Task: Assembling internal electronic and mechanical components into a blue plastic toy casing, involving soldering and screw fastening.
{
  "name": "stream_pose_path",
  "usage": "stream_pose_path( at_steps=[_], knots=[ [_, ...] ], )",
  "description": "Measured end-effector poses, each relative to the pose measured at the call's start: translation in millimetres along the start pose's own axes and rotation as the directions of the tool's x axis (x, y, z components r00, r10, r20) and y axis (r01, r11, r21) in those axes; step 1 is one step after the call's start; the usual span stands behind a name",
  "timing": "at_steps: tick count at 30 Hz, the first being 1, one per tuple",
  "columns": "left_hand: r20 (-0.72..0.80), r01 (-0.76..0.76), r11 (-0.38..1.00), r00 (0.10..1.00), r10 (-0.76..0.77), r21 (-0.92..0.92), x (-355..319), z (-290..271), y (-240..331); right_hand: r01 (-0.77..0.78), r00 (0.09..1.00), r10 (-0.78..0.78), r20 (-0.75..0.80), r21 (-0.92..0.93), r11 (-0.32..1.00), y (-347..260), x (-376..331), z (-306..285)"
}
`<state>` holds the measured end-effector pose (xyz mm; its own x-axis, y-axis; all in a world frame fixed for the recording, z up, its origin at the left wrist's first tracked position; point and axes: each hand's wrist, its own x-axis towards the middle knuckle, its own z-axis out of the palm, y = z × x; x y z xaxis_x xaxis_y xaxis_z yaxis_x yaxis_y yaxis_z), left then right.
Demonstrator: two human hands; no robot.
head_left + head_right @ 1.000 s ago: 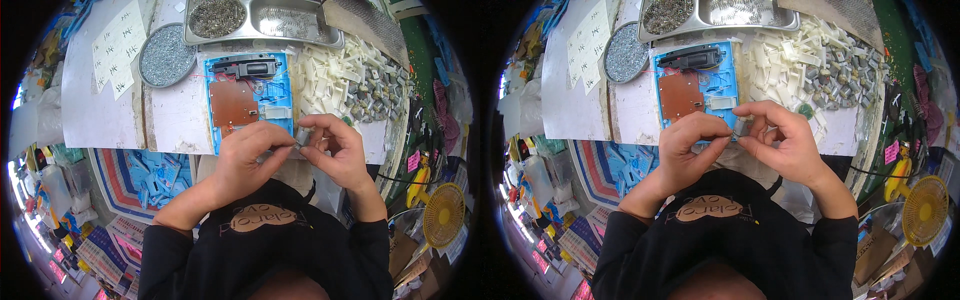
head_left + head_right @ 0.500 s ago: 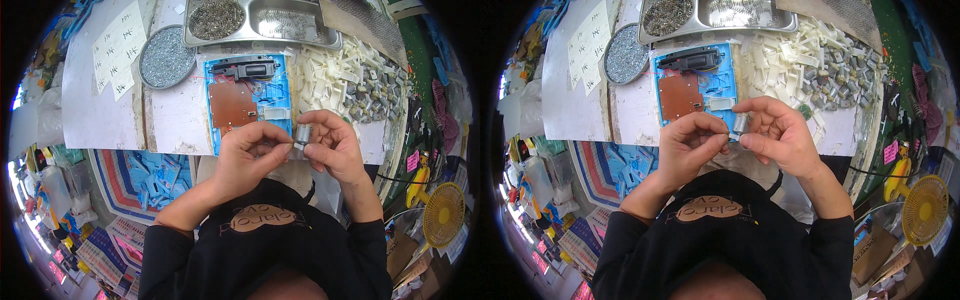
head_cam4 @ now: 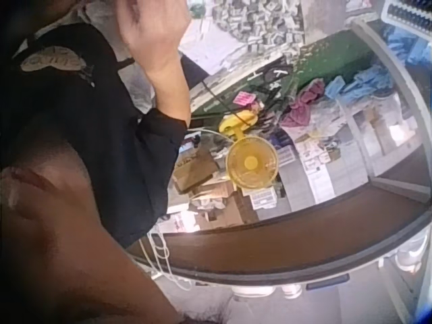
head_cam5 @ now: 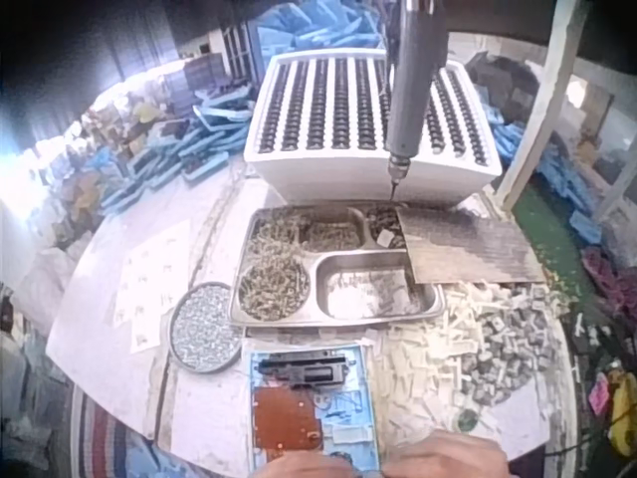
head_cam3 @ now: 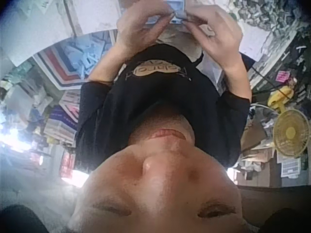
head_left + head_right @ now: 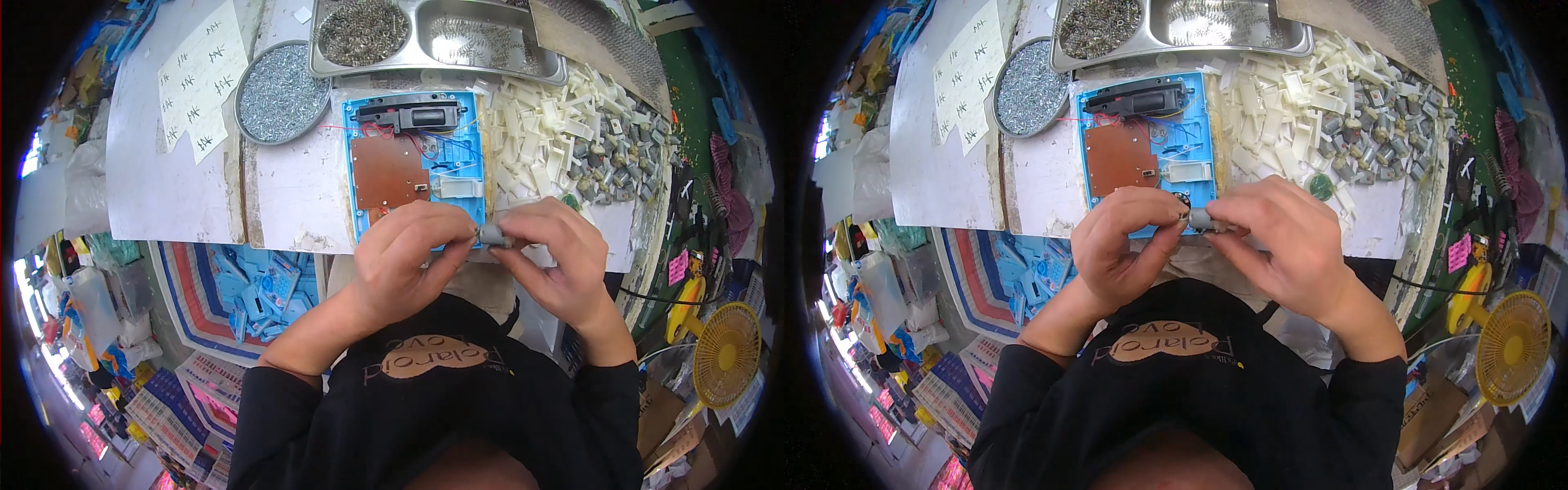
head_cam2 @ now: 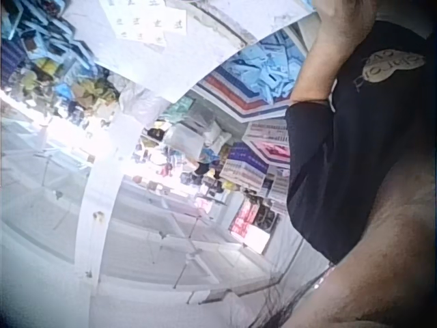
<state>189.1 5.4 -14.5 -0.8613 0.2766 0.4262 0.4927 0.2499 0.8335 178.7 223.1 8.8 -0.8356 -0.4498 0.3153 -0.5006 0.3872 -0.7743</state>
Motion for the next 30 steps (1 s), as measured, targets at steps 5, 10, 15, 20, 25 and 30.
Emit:
stream_pose_path(
  at_steps=[5, 10, 15, 20, 25, 30],
  knots=[
    [0.030, 0.136, 0.977, 0.991, -0.133, -0.167, -0.7, -0.3, 1.6, 0.190, 0.979, -0.193, -0.070, -0.048, 0.981, 0.9, 2.7, 1.2],
    [0.033, 0.018, 0.999, 0.999, -0.016, -0.037, 0.1, -1.3, 0.7, 0.262, 0.964, -0.264, -0.041, -0.064, 0.963, 4.1, 2.8, 0.5],
    [0.040, -0.033, 0.999, 0.999, 0.032, 0.026, -4.6, -3.2, -1.8, 0.319, 0.947, -0.320, -0.005, -0.081, 0.944, 6.9, 1.9, -1.5],
    [0.005, -0.027, 0.999, 1.000, 0.027, 0.030, -6.3, -5.6, -3.7, 0.315, 0.948, -0.317, -0.018, -0.080, 0.946, 14.3, -0.9, 0.8],
    [0.009, 0.001, 1.000, 1.000, -0.001, -0.012, 2.1, -9.0, -5.7, 0.295, 0.953, -0.299, -0.047, -0.070, 0.953, 22.5, -2.4, 1.0],
    [-0.020, 0.025, 0.935, 1.000, -0.019, 0.355, 40.3, -19.0, -28.5, 0.226, 0.968, -0.232, -0.090, -0.080, 0.971, 29.4, 0.1, -14.5]
  ],
)
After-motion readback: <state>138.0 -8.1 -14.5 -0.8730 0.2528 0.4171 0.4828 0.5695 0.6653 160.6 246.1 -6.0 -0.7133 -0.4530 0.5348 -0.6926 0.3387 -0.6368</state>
